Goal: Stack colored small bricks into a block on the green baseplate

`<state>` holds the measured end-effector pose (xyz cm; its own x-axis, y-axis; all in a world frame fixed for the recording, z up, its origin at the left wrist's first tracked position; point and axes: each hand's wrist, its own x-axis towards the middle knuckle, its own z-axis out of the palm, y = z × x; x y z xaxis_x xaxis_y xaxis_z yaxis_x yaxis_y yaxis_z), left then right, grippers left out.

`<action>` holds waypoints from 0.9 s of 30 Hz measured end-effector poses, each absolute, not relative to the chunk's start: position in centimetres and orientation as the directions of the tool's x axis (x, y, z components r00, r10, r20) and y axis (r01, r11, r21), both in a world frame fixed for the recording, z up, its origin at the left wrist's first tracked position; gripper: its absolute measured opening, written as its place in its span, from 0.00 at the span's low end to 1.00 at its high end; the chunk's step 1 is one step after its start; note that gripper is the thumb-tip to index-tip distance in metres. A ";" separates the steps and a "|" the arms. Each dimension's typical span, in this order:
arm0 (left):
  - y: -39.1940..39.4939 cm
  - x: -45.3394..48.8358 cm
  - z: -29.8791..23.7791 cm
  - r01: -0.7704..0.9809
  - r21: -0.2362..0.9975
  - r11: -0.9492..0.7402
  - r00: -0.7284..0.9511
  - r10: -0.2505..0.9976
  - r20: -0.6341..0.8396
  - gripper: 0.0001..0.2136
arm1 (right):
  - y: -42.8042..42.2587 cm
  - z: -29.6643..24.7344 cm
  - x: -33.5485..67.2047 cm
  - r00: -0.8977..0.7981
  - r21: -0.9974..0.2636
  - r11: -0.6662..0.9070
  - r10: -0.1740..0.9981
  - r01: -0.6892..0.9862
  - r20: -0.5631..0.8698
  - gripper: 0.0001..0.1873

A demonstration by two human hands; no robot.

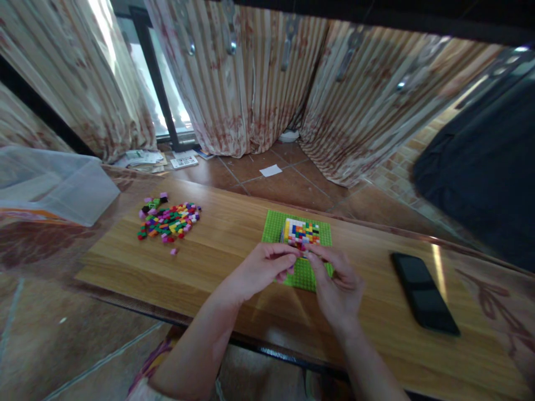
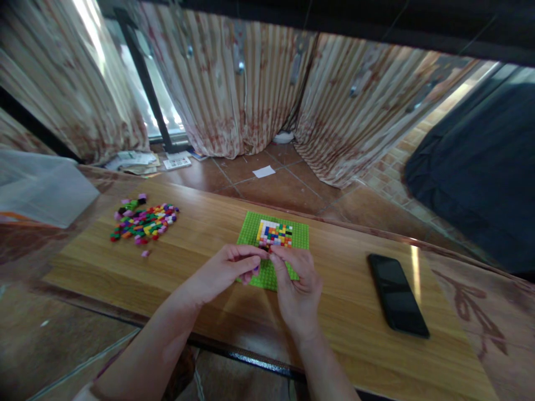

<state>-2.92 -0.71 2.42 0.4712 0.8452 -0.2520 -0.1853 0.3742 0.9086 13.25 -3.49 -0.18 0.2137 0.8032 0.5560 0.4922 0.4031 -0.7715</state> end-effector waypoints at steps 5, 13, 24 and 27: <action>-1.0 -2.8 2.2 -0.298 0.834 0.464 0.541 0.802 -0.252 0.16 | -4.2 0.2 12.3 0.061 -0.769 0.474 0.834 0.429 0.548 0.14; -1.0 -2.7 2.2 -0.326 0.812 0.484 0.548 0.797 -0.254 0.15 | -4.4 0.4 12.2 0.043 -0.796 0.439 0.865 0.417 0.499 0.15; -0.9 -2.6 2.3 -0.303 0.826 0.476 0.499 0.817 -0.288 0.15 | -3.8 -0.1 12.6 0.133 -0.767 0.454 0.816 0.454 0.562 0.05; -0.8 -2.7 2.4 -0.271 0.843 0.464 0.468 0.829 -0.306 0.15 | -3.4 -0.3 13.0 0.176 -0.765 0.436 0.805 0.474 0.567 0.05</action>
